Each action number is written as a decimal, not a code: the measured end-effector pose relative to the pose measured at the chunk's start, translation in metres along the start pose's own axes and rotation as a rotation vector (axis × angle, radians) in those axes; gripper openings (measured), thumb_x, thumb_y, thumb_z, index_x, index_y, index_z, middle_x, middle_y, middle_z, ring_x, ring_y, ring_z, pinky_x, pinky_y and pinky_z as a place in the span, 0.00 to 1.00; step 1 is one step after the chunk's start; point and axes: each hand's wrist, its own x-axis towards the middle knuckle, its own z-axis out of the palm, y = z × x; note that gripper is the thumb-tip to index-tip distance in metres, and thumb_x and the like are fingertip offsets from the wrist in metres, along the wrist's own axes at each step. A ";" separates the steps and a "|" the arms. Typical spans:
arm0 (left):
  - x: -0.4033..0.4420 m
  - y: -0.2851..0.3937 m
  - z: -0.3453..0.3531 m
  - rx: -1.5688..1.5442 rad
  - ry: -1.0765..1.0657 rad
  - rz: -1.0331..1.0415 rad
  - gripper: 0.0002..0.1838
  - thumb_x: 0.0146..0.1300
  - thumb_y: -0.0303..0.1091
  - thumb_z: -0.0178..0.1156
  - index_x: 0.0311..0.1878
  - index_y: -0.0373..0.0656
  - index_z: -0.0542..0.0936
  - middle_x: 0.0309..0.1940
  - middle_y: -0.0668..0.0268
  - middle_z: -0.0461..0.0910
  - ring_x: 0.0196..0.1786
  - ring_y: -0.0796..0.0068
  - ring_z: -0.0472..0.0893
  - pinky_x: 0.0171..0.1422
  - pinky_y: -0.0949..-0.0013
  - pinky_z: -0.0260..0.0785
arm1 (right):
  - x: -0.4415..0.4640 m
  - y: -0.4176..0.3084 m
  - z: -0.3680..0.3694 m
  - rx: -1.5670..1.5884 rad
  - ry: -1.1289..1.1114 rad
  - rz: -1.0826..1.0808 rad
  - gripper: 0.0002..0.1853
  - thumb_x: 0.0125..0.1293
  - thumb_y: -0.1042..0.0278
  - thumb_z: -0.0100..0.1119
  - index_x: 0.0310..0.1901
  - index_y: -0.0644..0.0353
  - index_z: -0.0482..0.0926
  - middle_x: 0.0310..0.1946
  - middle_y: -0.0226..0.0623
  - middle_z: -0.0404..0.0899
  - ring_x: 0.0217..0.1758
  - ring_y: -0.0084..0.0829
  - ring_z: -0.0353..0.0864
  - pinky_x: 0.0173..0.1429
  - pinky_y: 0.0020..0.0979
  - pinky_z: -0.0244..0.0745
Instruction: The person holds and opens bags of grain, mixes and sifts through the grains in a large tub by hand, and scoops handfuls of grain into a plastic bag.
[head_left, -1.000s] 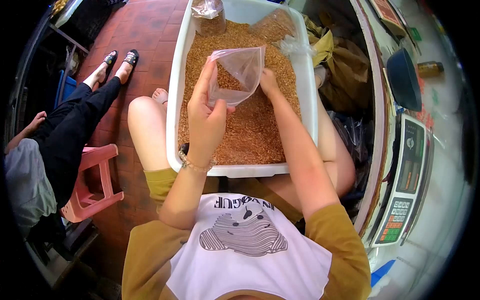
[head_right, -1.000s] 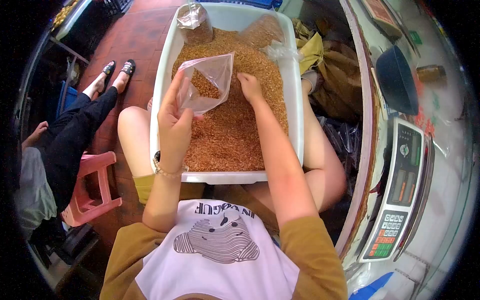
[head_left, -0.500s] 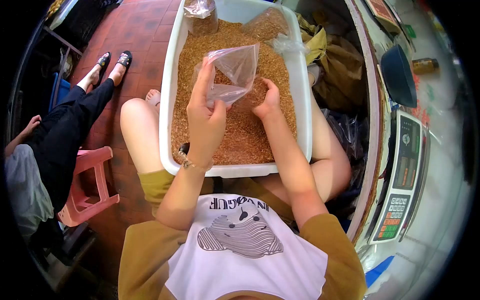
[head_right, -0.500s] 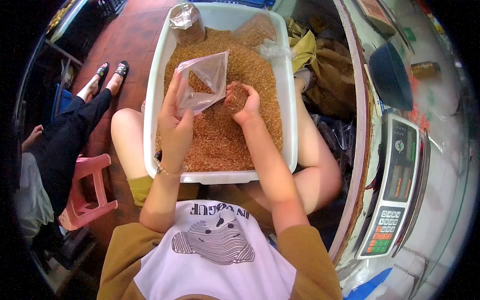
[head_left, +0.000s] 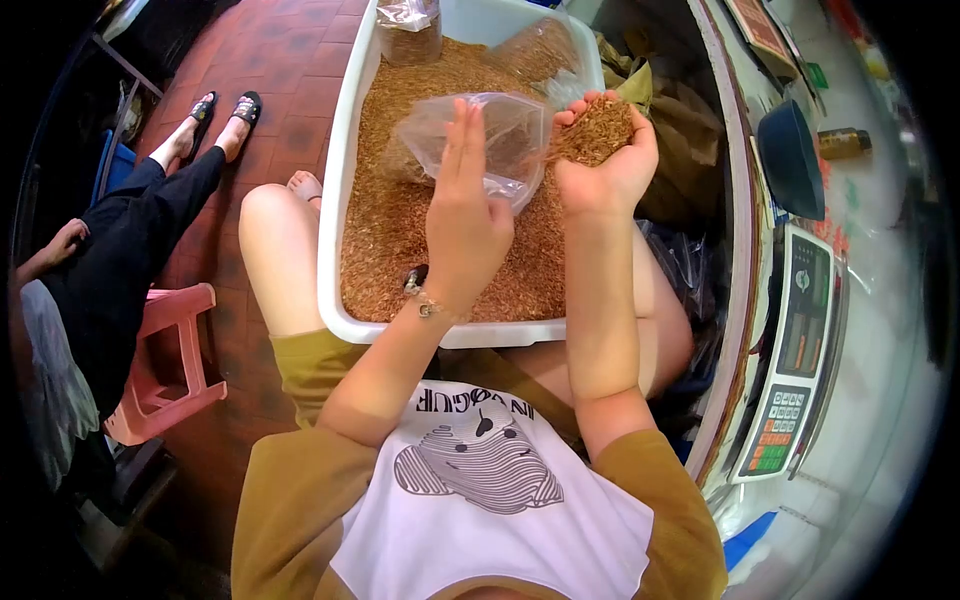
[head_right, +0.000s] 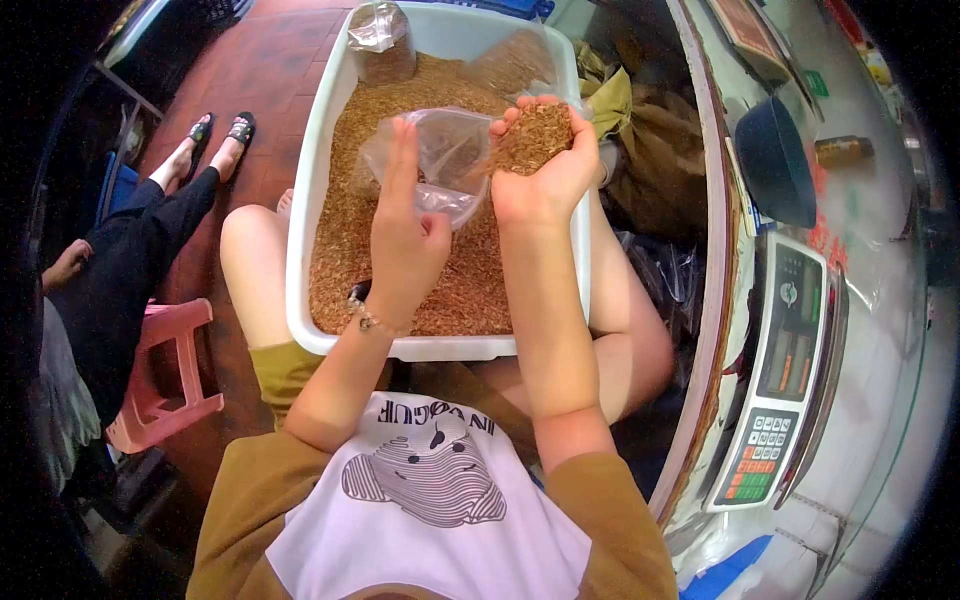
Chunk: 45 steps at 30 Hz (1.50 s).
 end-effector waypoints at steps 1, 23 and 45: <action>-0.001 0.000 0.002 -0.009 0.002 0.002 0.46 0.49 0.11 0.47 0.77 0.41 0.55 0.78 0.55 0.53 0.76 0.53 0.61 0.46 0.71 0.73 | -0.002 0.000 0.005 -0.009 -0.016 -0.008 0.11 0.66 0.61 0.47 0.39 0.60 0.75 0.35 0.39 0.77 0.37 0.36 0.73 0.45 0.38 0.71; -0.001 -0.014 -0.005 -0.166 0.041 -0.002 0.46 0.51 0.09 0.47 0.77 0.41 0.55 0.77 0.54 0.56 0.74 0.65 0.66 0.43 0.80 0.72 | -0.004 0.012 -0.034 -0.583 -0.341 -0.374 0.11 0.70 0.71 0.48 0.35 0.67 0.80 0.34 0.38 0.82 0.40 0.27 0.81 0.50 0.28 0.75; 0.002 -0.019 -0.012 -0.288 0.110 -0.047 0.41 0.52 0.13 0.46 0.75 0.37 0.60 0.75 0.50 0.60 0.75 0.61 0.64 0.49 0.77 0.75 | 0.006 0.098 -0.126 -0.589 -0.057 0.579 0.21 0.72 0.58 0.40 0.55 0.59 0.80 0.52 0.37 0.83 0.55 0.33 0.81 0.61 0.36 0.73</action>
